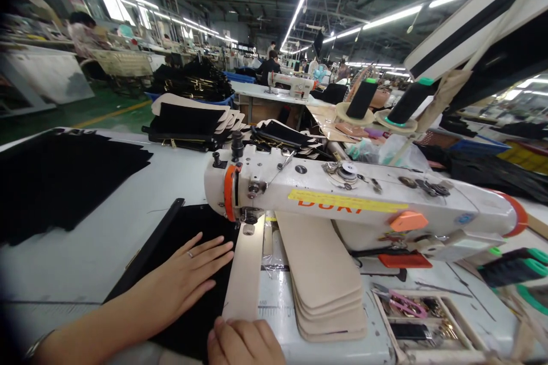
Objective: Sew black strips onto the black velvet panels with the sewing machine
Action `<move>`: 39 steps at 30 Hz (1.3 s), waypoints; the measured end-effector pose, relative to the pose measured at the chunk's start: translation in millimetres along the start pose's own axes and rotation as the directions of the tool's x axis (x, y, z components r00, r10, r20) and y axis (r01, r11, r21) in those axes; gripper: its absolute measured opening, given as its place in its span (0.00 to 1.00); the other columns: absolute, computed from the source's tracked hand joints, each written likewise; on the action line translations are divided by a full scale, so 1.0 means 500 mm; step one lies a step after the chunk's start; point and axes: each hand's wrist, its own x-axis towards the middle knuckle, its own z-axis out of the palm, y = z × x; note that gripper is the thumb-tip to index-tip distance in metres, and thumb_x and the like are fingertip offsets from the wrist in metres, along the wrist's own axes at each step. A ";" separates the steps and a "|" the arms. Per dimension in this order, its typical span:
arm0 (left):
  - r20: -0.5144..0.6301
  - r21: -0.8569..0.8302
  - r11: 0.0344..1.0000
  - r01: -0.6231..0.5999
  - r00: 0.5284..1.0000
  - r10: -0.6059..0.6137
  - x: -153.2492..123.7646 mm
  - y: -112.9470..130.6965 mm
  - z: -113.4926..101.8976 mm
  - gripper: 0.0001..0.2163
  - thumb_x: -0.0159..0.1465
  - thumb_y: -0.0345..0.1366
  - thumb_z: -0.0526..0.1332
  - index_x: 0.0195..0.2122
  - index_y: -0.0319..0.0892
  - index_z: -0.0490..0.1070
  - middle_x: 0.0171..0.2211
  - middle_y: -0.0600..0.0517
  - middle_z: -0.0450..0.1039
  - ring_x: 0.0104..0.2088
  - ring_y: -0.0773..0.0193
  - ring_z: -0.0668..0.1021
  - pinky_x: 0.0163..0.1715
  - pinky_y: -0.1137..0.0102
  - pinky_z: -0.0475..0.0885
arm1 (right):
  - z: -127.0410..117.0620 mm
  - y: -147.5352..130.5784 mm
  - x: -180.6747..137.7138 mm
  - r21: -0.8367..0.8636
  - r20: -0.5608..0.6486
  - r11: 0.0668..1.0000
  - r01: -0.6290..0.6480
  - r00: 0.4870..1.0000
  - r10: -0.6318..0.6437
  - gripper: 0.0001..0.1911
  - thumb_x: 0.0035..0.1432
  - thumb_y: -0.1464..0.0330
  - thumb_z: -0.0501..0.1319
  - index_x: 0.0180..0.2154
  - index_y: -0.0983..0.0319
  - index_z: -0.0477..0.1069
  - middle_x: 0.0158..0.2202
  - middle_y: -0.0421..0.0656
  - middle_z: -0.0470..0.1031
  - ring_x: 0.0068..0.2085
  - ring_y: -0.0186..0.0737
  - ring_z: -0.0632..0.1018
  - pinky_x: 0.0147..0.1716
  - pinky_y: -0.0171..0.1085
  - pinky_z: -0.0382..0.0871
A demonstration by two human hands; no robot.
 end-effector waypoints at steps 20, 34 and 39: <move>-0.193 -0.234 0.931 -0.281 0.952 0.239 -0.084 0.040 0.042 0.15 0.73 0.32 0.48 0.55 0.43 0.70 0.52 0.50 0.78 0.58 0.63 0.74 0.66 0.61 0.60 | -0.055 0.042 0.062 0.101 0.030 0.987 -0.126 0.992 0.124 0.12 0.69 0.70 0.54 0.41 0.57 0.76 0.36 0.36 0.81 0.35 0.34 0.78 0.36 0.33 0.72; -0.074 -0.150 0.974 -0.170 0.984 0.160 -0.019 -0.006 0.024 0.20 0.65 0.20 0.51 0.55 0.41 0.69 0.55 0.49 0.75 0.57 0.62 0.74 0.63 0.62 0.66 | -0.066 0.081 0.117 0.177 0.465 0.935 -0.308 0.863 0.196 0.20 0.63 0.72 0.60 0.56 0.57 0.68 0.50 0.43 0.75 0.48 0.45 0.75 0.49 0.44 0.71; -0.107 -0.131 0.984 -0.120 0.989 0.106 0.004 -0.030 0.043 0.18 0.66 0.22 0.50 0.54 0.40 0.71 0.54 0.48 0.75 0.58 0.62 0.73 0.64 0.61 0.64 | -0.056 0.089 0.141 0.122 0.532 0.911 -0.393 0.801 0.275 0.20 0.63 0.70 0.60 0.56 0.57 0.68 0.52 0.43 0.73 0.51 0.46 0.73 0.54 0.47 0.68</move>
